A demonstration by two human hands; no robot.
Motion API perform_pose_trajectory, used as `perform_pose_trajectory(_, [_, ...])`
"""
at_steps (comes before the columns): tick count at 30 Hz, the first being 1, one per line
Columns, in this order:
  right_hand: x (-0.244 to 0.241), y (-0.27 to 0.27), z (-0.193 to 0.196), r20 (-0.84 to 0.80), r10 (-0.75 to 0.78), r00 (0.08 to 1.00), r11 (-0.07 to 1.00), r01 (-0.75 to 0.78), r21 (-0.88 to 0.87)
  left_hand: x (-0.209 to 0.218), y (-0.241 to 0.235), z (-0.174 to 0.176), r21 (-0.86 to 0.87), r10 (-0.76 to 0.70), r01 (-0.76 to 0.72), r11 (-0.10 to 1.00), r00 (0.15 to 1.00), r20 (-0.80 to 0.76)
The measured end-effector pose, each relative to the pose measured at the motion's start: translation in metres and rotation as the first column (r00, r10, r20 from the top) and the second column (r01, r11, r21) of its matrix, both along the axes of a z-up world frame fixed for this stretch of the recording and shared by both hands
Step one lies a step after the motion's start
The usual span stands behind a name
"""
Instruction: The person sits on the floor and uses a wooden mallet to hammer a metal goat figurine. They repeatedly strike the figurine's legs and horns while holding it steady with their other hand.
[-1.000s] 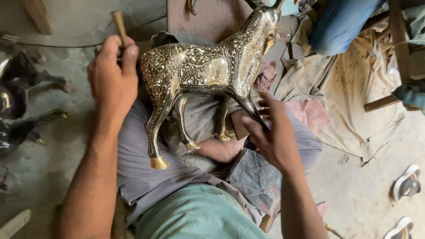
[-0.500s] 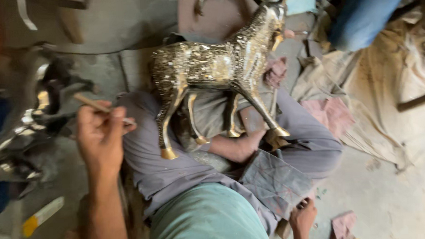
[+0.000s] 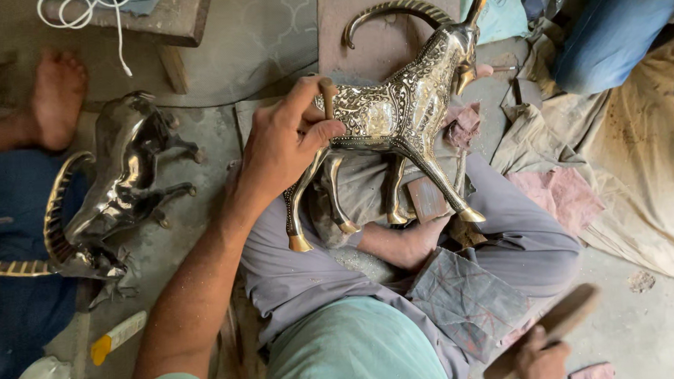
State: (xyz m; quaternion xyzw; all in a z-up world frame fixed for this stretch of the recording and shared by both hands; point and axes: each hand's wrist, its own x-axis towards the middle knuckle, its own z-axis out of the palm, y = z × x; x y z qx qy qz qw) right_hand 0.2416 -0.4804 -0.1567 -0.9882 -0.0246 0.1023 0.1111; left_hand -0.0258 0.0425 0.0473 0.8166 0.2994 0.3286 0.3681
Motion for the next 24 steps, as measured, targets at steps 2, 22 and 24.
perform_pose_trajectory(2, [0.023, 0.009, 0.032, 0.107, -0.035, 0.994, 0.999, 0.037, -0.019, 0.001, 0.002, -0.003, 0.055, -0.065, 0.065, 0.996, 0.998, -0.008])
perform_pose_trajectory(22, [-0.036, 0.360, 0.243, 0.557, 0.759, 0.338, 0.298, -0.940, 0.164, 0.003, -0.009, -0.002, 0.187, -0.073, 0.109, 0.976, 0.979, -0.189])
perform_pose_trajectory(24, [-0.032, 0.360, 0.245, 0.585, 0.749, 0.310, 0.302, -0.946, 0.114, 0.006, -0.006, 0.000, 0.180, -0.074, 0.105, 0.978, 0.982, -0.172])
